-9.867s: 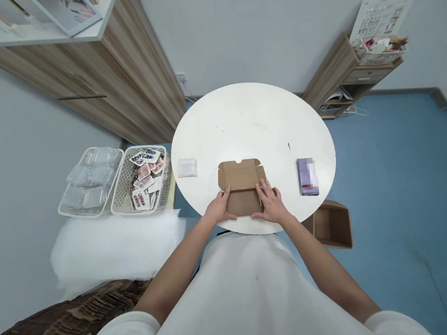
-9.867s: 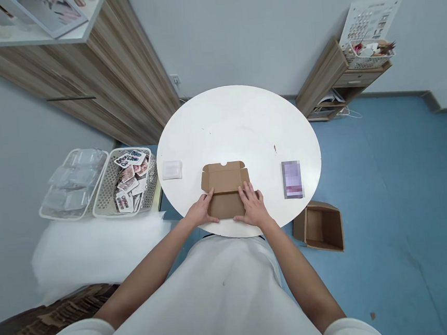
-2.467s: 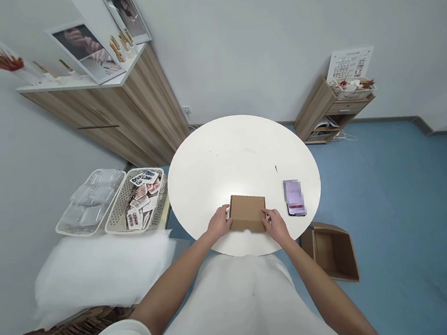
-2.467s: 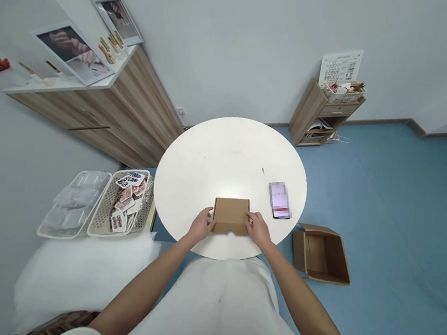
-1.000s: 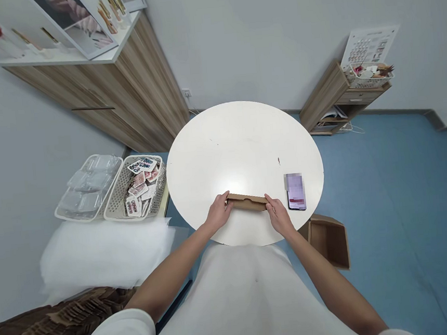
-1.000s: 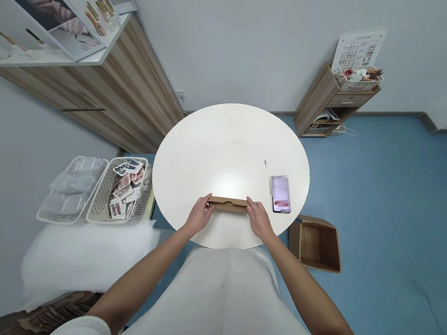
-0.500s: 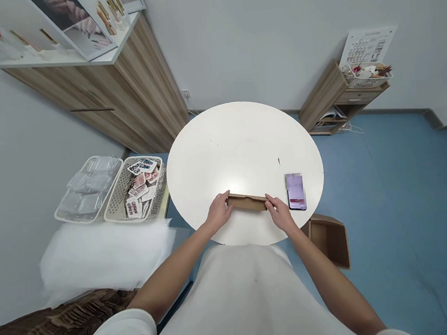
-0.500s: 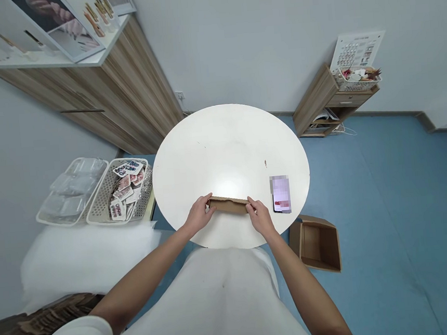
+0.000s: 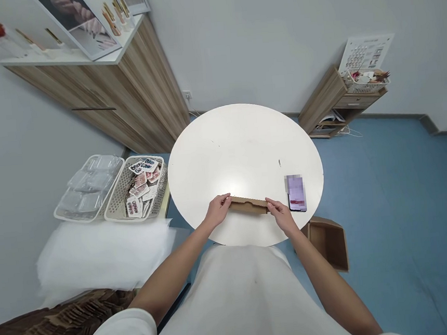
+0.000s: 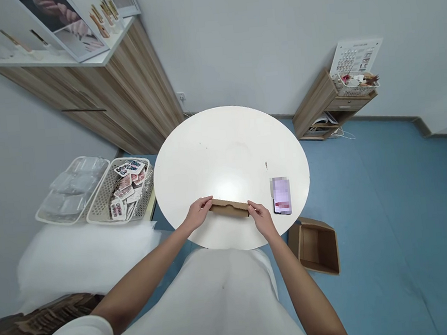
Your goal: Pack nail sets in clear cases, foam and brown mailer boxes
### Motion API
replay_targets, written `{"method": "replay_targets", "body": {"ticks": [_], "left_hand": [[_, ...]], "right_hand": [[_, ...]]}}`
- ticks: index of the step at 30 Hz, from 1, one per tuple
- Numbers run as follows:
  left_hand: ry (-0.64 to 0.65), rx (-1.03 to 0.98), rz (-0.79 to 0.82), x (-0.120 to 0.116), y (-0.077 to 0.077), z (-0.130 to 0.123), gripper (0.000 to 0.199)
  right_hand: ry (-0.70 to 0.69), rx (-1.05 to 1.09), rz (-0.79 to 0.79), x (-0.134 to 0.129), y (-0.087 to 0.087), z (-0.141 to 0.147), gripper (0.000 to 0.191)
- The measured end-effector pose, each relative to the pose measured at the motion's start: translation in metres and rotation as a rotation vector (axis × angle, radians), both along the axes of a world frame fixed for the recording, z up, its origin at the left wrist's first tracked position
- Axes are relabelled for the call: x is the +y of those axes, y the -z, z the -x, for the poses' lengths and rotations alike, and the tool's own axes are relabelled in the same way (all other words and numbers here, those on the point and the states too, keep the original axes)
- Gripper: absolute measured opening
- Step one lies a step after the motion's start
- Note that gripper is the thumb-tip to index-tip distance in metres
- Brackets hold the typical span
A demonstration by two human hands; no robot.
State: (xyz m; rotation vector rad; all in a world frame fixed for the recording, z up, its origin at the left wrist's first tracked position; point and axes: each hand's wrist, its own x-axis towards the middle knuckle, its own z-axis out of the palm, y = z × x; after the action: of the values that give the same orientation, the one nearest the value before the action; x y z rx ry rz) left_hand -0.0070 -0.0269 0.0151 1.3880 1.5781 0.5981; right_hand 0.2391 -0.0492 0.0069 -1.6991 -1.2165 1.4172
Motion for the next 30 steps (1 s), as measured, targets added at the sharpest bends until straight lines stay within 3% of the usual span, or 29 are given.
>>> {"method": "replay_targets", "body": {"ticks": [7,17,24,30], "left_hand": [[-0.014,-0.028,0.068,-0.005,0.010,0.007,0.045],[0.127,-0.132,0.134,-0.019,0.028,0.015,0.049],[0.102,-0.211,0.112,-0.028,0.030,0.017,0.044],[0.063,-0.241,0.172,-0.042,0.046,0.022,0.040]], "right_hand": [[0.038,0.008,0.031,-0.008,0.007,0.001,0.052],[0.071,0.034,0.085,-0.023,0.015,0.010,0.051],[0.106,0.135,-0.010,-0.033,0.017,0.022,0.059],[0.187,0.147,-0.005,-0.053,0.027,0.037,0.055]]}}
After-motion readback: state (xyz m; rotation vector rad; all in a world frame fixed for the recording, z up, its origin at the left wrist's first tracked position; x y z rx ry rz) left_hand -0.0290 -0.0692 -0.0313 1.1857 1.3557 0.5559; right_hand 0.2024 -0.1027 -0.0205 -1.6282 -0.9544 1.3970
